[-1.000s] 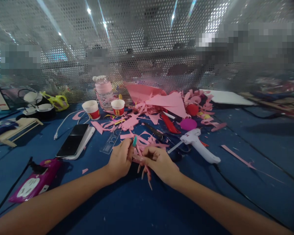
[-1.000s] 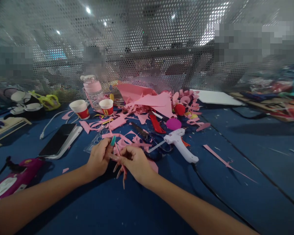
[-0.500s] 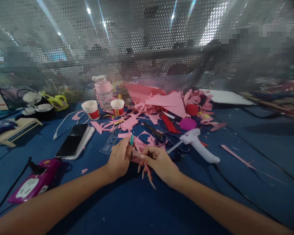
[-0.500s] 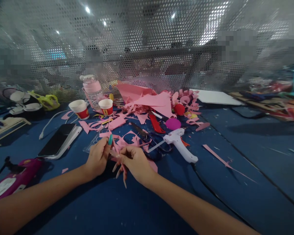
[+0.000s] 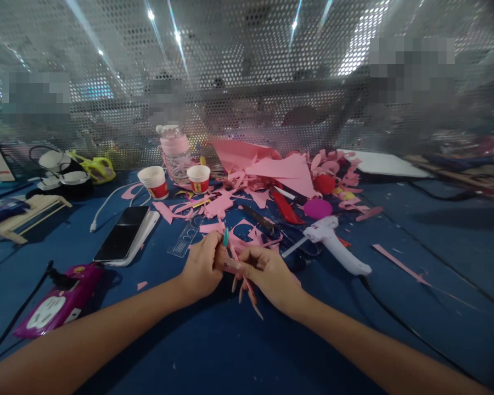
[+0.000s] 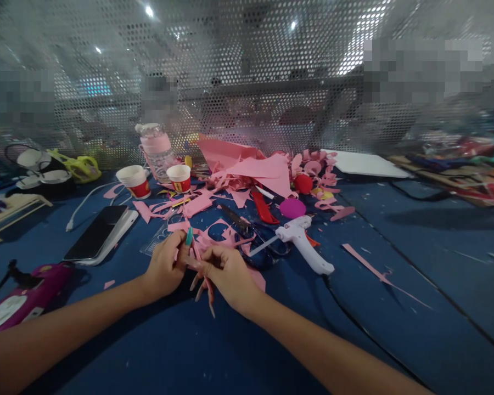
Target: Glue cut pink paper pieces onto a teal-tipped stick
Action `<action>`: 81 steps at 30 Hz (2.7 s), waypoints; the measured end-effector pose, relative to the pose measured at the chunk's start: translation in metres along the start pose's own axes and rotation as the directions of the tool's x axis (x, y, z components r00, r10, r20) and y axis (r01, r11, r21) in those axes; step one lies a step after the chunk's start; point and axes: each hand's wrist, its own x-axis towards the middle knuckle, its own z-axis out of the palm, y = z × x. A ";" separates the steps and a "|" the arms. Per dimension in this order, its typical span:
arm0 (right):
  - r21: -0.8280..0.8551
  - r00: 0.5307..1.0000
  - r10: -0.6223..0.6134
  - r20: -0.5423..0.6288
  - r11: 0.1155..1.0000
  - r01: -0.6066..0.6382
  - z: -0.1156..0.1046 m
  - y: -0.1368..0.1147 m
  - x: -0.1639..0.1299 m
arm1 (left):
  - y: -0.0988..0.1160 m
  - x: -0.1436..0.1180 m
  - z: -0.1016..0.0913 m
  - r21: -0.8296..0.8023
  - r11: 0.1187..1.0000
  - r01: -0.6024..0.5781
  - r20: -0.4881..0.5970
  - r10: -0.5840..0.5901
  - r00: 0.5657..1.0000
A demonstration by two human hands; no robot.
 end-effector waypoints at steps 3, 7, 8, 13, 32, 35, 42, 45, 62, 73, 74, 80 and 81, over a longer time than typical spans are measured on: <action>0.026 1.000 0.002 -0.002 1.000 -0.002 0.000 0.000 0.001 | -0.001 0.001 0.001 0.002 1.000 0.030 0.005 -0.030 1.000; 0.048 1.000 -0.009 -0.008 0.999 0.010 0.001 -0.001 0.002 | 0.000 0.002 -0.001 -0.079 0.994 0.071 0.038 -0.068 0.997; 0.046 1.000 -0.015 -0.011 0.999 0.015 0.001 -0.002 0.002 | 0.000 0.002 -0.002 -0.101 0.991 0.085 0.050 -0.080 0.996; 0.004 0.999 -0.016 -0.031 1.000 0.016 0.004 -0.003 0.001 | -0.001 0.001 -0.004 -0.128 0.990 0.056 0.085 -0.046 0.995; -0.130 0.992 -0.100 -0.079 0.987 0.089 -0.023 0.005 0.018 | -0.008 0.012 0.003 -0.692 0.640 0.334 0.199 -0.276 0.940; -0.152 0.991 -0.097 -0.090 0.985 0.082 -0.024 0.005 0.019 | -0.004 0.015 0.003 -0.762 0.515 0.393 0.268 -0.302 0.915; -0.215 0.985 -0.122 -0.122 0.972 0.094 -0.023 0.004 0.018 | 0.001 0.018 0.000 -0.775 0.478 0.413 0.272 -0.337 0.901; -0.275 0.982 -0.132 -0.132 0.957 0.092 -0.023 0.005 0.016 | 0.002 0.017 0.000 -0.770 0.492 0.406 0.264 -0.332 0.905; -0.467 0.968 -0.232 -0.098 0.870 0.161 -0.021 -0.002 0.010 | 0.000 0.014 0.001 -0.716 0.572 0.401 0.234 -0.345 0.909; -0.287 0.985 -0.133 -0.108 0.953 0.097 -0.015 -0.001 0.009 | 0.000 0.015 0.003 -0.738 0.530 0.418 0.256 -0.352 0.900; -0.260 0.987 -0.125 -0.101 0.961 0.095 -0.015 -0.001 0.010 | 0.000 0.015 0.003 -0.740 0.526 0.420 0.256 -0.357 0.898; -0.171 0.994 -0.062 -0.086 0.984 0.046 -0.014 -0.002 0.012 | 0.001 0.016 0.004 -0.761 0.489 0.426 0.257 -0.375 0.891; -0.157 0.995 -0.062 -0.083 0.986 0.048 -0.014 -0.002 0.013 | 0.001 0.016 0.004 -0.758 0.484 0.437 0.266 -0.383 0.885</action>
